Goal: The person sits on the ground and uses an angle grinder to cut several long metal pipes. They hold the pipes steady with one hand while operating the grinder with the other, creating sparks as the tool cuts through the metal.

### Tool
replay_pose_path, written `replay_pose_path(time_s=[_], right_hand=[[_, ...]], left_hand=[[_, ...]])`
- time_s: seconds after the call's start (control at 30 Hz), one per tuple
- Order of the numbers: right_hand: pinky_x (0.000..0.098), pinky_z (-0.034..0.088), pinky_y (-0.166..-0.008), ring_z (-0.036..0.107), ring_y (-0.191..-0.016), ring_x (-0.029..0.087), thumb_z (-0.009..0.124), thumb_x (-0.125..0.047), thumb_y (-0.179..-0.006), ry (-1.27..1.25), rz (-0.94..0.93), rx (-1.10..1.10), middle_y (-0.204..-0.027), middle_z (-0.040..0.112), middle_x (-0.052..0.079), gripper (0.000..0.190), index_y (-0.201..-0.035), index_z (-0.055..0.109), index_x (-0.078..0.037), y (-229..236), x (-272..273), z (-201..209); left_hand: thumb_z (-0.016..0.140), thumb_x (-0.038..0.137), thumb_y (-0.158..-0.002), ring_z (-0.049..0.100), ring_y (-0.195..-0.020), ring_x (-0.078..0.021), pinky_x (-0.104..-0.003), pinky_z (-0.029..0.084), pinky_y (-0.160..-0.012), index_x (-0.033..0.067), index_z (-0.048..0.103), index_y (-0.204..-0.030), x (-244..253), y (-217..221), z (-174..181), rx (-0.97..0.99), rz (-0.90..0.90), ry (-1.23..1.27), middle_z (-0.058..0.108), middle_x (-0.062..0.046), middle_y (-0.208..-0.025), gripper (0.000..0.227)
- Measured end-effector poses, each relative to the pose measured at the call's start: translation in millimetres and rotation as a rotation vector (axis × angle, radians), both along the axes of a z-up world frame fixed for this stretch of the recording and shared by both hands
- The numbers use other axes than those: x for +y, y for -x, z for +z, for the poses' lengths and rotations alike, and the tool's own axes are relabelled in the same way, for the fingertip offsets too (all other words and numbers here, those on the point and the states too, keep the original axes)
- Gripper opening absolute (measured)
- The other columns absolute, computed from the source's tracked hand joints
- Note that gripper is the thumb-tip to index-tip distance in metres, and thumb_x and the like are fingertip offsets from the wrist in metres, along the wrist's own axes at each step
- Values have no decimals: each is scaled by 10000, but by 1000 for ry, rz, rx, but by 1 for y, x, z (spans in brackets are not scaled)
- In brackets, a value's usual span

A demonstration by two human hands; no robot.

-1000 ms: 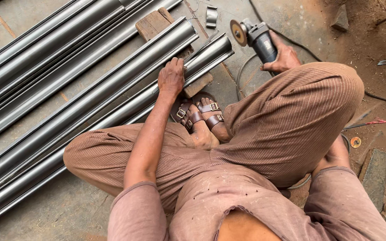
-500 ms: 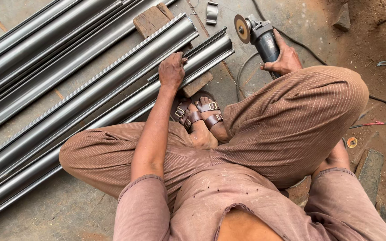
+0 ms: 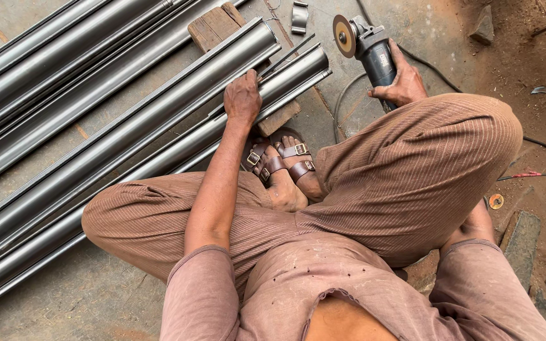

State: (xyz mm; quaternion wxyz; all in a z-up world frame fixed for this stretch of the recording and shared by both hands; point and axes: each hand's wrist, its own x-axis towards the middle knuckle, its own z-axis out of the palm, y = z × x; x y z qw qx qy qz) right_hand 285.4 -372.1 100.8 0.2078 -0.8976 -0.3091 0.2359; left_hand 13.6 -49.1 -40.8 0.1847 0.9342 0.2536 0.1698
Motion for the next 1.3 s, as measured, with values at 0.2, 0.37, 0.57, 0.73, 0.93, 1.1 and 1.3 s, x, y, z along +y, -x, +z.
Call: replay_pose_path(time_s=[0.2,0.37,0.57,0.73,0.93,1.1,1.3], right_hand=[[531,608,-890,725,-992,328,926,-301,-666,5,-20,5,-1328,650,268,1315,-1704,131,-158,-2,-2,-2],[516,600,-931,729,-1011,329,924,-301,-677,-13,-14,16,-1349,652,252,1301,-1713,148,-168,-3,-5,-7],[524,591,-947,717,-1047,341,948,-317,-670,-47,29,-15,-1367,634,265,1312,-1707,161,-159,-4,-3,-7],[514,605,-922,720,-1025,341,937,-304,-658,-24,-3,10,-1344,641,269,1323,-1710,148,-155,-2,-3,-6],[496,607,-937,728,-1035,333,943,-287,-682,-68,27,4,-1355,647,266,1298,-1712,167,-145,0,-2,-3],[496,609,-930,723,-1043,330,948,-276,-680,-85,20,31,-1371,634,261,1287,-1700,172,-161,6,2,4],[493,610,-928,725,-1021,327,936,-257,-661,-49,10,49,-1338,650,250,1286,-1699,180,-198,18,13,18]], left_hand=[[548,156,-1041,486,-596,-137,-344,432,-557,120,598,-827,-2,-13,-5,148,106,31,521,-13,-662,222],[609,365,-1060,507,-673,-143,-351,440,-602,137,608,-808,-3,-10,13,91,90,15,531,-15,-715,339],[769,492,-815,550,-664,-162,-351,495,-580,83,625,-846,-3,-5,36,-55,33,132,583,-35,-712,434],[752,334,-910,625,-680,-139,-358,538,-576,125,674,-823,-4,-1,29,-157,46,196,654,-6,-756,240],[723,281,-975,596,-609,-100,-313,533,-523,124,648,-754,-1,-8,5,-55,47,143,619,-6,-685,282],[688,238,-1019,575,-583,-103,-292,498,-470,113,652,-801,-3,-7,7,-25,5,45,592,-3,-674,253],[636,286,-1025,666,-729,-197,-373,534,-612,92,661,-888,-15,2,44,-76,27,-68,649,-58,-814,239]])
